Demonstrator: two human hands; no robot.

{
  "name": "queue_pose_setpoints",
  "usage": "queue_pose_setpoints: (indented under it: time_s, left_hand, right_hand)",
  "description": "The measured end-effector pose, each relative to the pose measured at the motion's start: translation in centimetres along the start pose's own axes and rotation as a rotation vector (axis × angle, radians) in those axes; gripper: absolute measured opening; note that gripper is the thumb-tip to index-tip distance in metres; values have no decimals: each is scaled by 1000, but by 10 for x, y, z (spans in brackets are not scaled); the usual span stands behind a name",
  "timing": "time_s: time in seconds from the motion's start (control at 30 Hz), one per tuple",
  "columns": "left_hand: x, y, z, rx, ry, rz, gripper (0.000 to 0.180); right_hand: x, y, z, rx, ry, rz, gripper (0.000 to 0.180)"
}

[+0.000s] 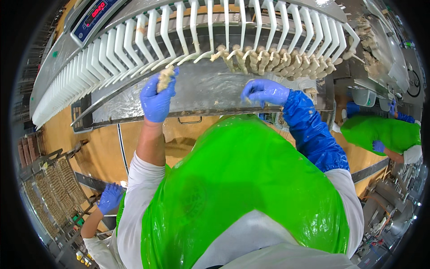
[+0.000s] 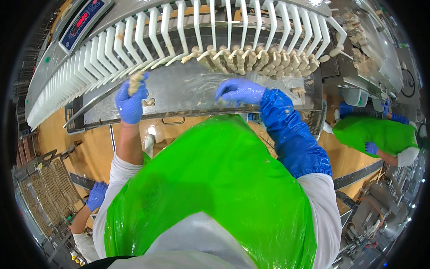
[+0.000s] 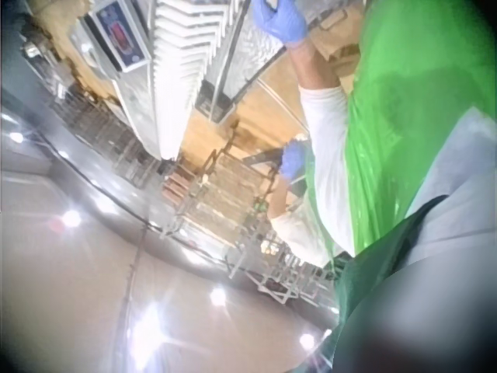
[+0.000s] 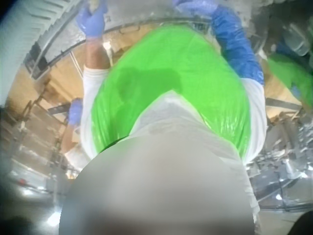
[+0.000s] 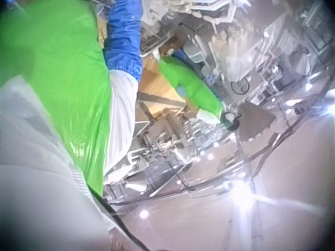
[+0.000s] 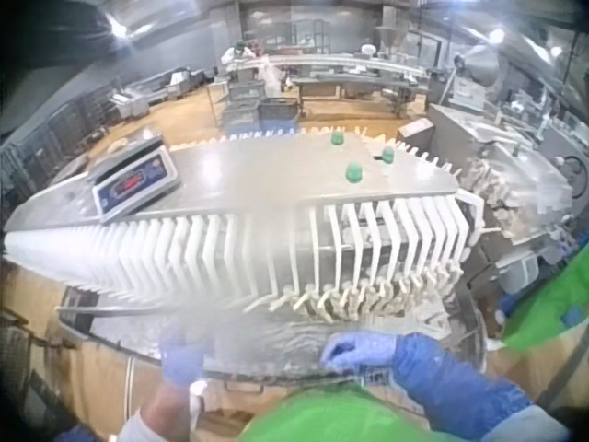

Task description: The person places small pieces of dough onto the prongs of a rotating circular machine. They use both hands to pick up dough from a tray and position it on the machine's arms. The person occasionally dips their hands into a white bucket, likely containing water or oil, to prevent sticking.

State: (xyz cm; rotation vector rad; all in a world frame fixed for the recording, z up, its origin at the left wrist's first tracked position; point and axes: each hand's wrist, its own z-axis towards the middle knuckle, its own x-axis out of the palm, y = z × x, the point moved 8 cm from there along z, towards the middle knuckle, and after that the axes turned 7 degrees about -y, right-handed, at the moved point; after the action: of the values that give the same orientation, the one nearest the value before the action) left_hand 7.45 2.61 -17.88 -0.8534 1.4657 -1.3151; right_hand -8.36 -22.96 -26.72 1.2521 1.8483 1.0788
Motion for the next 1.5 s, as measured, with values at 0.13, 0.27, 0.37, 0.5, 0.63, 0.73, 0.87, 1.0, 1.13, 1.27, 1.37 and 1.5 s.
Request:
queue_pose_setpoints:
  time_s: [0.13, 0.27, 0.37, 0.5, 0.63, 0.73, 0.87, 1.0, 1.13, 1.27, 1.37, 1.5]
  left_hand:
    - [-19, 155, -20, 423, 388, 1143, 34]
    - [-102, 251, 1, -238, 170, 733, 40]
    - [-149, 310, 21, -331, 48, 872, 65]
    - [-126, 304, 18, -741, -80, 668, 69]
    - [-59, 436, 27, -406, 263, 457, 25]
    - [104, 383, -4, -176, 473, 394, 20]
    - [194, 212, -8, 95, 556, 394, 21]
    - [141, 199, 30, 57, 425, 937, 28]
    - [77, 224, 25, -19, 272, 895, 78]
    - [74, 210, 6, -102, 264, 969, 101]
    - [101, 184, -15, -29, 286, 923, 92]
    - [193, 116, -27, 8, 438, 715, 78]
  right_hand:
    - [-63, -177, -19, 399, -400, -908, 56]
    - [-68, -229, -45, 489, -392, -593, 57]
    - [-66, -238, -66, 464, -544, -465, 58]
    - [-60, -216, -88, 433, -649, -362, 54]
    - [-61, -194, -102, 373, -682, -309, 53]
    - [-64, -197, -113, 352, -739, -334, 50]
    - [-83, -200, -155, 342, -924, -259, 47]
    - [-131, -210, -188, 279, -1165, -239, 45]
    - [-213, -224, -236, -154, -1550, -84, 67]
    - [-262, -148, -270, -148, -1845, -691, 86]
    - [-292, -149, -221, -500, -1525, 167, 79]
    - [-297, -269, -165, -35, -1189, 92, 42]
